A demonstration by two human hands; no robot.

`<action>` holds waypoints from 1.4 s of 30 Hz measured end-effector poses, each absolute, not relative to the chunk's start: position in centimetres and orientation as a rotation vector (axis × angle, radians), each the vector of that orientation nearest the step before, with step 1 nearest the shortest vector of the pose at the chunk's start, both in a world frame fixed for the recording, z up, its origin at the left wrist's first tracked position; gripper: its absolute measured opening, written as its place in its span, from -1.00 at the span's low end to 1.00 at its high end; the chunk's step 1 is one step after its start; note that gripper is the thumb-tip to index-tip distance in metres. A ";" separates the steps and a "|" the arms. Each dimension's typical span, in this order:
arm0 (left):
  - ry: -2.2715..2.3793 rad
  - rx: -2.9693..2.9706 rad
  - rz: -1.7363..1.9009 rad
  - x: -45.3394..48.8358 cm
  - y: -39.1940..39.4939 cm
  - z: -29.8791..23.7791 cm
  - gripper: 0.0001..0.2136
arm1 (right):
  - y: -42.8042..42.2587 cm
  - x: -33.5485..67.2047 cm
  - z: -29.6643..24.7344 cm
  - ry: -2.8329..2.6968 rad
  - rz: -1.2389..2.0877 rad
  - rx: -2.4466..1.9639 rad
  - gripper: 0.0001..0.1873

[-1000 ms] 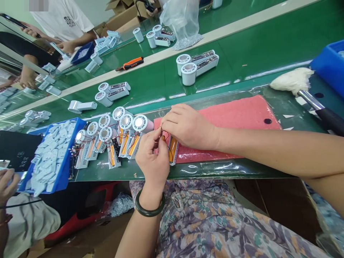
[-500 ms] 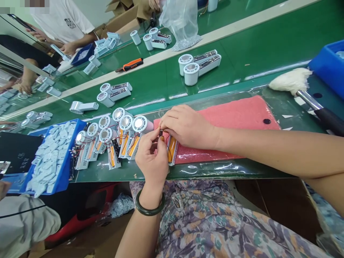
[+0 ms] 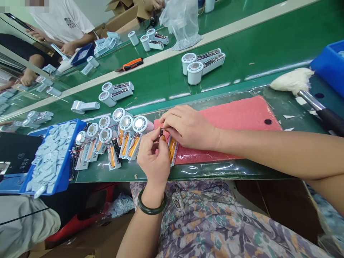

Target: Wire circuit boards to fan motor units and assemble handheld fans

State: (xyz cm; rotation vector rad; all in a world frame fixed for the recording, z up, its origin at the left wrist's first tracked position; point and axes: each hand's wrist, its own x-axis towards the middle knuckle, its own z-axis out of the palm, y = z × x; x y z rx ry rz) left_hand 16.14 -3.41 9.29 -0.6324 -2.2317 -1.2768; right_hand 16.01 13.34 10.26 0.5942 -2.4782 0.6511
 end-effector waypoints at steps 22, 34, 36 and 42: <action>-2.191 -0.523 -1.670 16.0 -3.4 8.2 -0.79 | 13.3 15.8 9.7 -2.370 0.600 0.609 -0.77; -2.080 -0.583 -1.709 16.0 -3.5 7.7 -0.80 | 13.4 16.1 9.5 -2.299 0.727 0.642 -0.84; -2.080 -0.581 -1.702 15.9 -3.5 7.6 -0.77 | 13.3 16.2 9.6 -2.296 0.748 0.617 -0.85; -2.083 -0.581 -1.684 15.9 -3.5 7.3 -0.78 | 13.2 16.1 9.5 -2.207 0.753 0.646 -0.83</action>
